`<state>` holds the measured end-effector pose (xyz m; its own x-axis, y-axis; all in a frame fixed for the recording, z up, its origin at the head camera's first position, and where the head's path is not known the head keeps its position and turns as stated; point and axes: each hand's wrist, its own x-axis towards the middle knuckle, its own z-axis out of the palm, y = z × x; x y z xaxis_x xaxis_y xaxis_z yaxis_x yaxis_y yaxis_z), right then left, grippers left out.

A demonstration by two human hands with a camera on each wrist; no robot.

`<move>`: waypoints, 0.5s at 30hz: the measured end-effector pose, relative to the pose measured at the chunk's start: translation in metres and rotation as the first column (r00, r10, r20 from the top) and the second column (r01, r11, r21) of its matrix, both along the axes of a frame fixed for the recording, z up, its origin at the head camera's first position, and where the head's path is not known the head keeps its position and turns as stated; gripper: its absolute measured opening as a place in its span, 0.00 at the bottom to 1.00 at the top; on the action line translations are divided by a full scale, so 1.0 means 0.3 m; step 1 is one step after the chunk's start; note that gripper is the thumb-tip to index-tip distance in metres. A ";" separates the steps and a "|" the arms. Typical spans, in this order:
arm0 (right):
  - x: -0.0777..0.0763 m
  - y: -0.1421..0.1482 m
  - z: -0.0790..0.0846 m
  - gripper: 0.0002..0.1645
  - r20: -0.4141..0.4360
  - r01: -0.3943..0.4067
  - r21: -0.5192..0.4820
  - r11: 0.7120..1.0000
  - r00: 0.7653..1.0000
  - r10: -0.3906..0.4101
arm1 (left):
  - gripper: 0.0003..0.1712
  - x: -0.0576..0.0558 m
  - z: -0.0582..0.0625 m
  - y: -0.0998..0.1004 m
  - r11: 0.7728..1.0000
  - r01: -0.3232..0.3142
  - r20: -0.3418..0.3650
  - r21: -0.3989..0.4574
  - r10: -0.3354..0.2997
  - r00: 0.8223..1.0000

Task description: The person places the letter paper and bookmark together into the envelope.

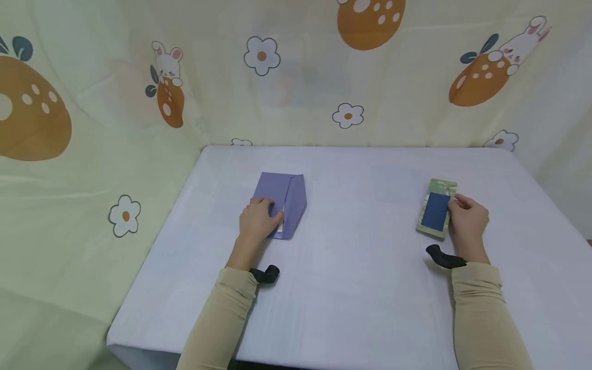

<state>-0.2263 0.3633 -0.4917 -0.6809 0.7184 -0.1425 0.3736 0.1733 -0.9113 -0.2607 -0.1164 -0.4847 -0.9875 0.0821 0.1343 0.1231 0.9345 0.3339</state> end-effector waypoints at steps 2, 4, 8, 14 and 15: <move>-0.002 -0.001 0.003 0.27 -0.010 0.000 -0.027 1.000 1.000 0.000 | 0.30 0.000 -0.001 0.002 1.000 0.002 -0.001 -0.001 -0.002 1.000; -0.003 -0.006 0.008 0.27 -0.011 -0.003 -0.046 0.999 1.000 0.003 | 0.30 0.000 0.000 0.002 1.000 0.003 -0.005 0.001 -0.003 1.000; -0.006 -0.015 0.016 0.27 0.011 -0.001 -0.062 0.998 1.000 0.002 | 0.29 0.000 0.000 0.002 1.000 0.003 -0.012 0.002 -0.003 1.000; -0.008 -0.026 0.027 0.27 0.017 0.000 -0.102 0.995 1.000 0.002 | 0.29 0.000 0.000 0.000 1.000 0.003 -0.011 0.006 -0.003 1.000; -0.007 -0.028 0.028 0.27 0.007 0.001 -0.116 0.993 1.000 0.000 | 0.29 0.001 0.000 0.001 1.000 0.003 -0.010 0.006 -0.003 1.000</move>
